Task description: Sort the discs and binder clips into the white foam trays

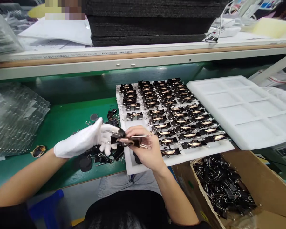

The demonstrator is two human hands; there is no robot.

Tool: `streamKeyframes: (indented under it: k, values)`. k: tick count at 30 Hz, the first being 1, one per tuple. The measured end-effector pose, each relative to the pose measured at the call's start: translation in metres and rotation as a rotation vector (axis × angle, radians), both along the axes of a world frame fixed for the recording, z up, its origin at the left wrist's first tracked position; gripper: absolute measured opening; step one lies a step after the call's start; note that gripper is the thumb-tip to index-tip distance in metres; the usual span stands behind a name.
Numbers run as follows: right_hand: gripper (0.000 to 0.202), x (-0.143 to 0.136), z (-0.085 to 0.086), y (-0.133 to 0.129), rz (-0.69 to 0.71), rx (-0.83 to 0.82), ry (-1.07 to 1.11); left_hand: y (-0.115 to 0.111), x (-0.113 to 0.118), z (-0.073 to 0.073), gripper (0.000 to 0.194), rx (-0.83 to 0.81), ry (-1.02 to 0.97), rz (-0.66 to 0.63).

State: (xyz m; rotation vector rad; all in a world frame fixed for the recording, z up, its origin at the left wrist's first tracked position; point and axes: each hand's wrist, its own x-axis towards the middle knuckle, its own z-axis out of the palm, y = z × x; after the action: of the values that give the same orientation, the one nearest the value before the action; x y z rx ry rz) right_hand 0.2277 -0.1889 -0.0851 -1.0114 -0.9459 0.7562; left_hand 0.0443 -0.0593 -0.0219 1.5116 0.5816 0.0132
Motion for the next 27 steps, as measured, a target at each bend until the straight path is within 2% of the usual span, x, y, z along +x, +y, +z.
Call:
streamKeyframes:
  k: [2, 5, 8, 10, 11, 12, 14, 17, 20, 23, 25, 27]
  values:
    - [0.014, 0.011, 0.004, -0.007, 0.033, 0.035, -0.165, -0.002, 0.007, 0.004, 0.052, -0.040, 0.029, -0.011]
    - [0.039, 0.023, 0.002, -0.019, -0.042, 0.005, -0.176, -0.002, 0.018, 0.010, 0.038, 0.112, 0.022, -0.048]
    - [0.057, 0.027, -0.012, -0.034, -0.347, -0.050, -0.132, 0.003, 0.030, 0.012, 0.039, 0.313, 0.039, -0.003]
    - [0.059, 0.021, -0.025, -0.044, -0.561, -0.013, -0.271, 0.008, 0.041, 0.006, 0.038, 0.499, 0.058, 0.074]
    - [0.061, 0.016, -0.033, -0.048, -0.614, 0.021, -0.392, 0.010, 0.047, 0.001, 0.036, 0.597, 0.068, 0.119]
    - [0.064, 0.010, -0.039, -0.052, -0.617, 0.055, -0.528, 0.012, 0.054, -0.006, 0.034, 0.684, 0.079, 0.164]
    - [0.066, -0.003, -0.050, -0.055, -0.525, 0.090, -0.783, 0.014, 0.067, -0.020, 0.031, 0.816, 0.109, 0.232]
    - [0.058, -0.017, -0.059, -0.053, -0.404, 0.081, -1.006, 0.011, 0.080, -0.038, 0.027, 0.962, 0.152, 0.265]
    - [0.047, -0.018, -0.060, -0.049, -0.381, 0.085, -1.055, 0.006, 0.083, -0.045, 0.027, 1.125, 0.172, 0.198]
    - [0.040, -0.014, -0.061, -0.048, -0.354, 0.114, -1.048, 0.002, 0.078, -0.044, 0.028, 1.359, 0.293, 0.090]
    - [0.037, -0.014, -0.062, -0.049, -0.343, 0.128, -1.044, 0.002, 0.072, -0.044, 0.029, 1.447, 0.333, 0.083]
    - [0.034, -0.015, -0.063, -0.048, -0.361, 0.143, -1.029, 0.004, 0.067, -0.046, 0.028, 1.454, 0.296, 0.128]
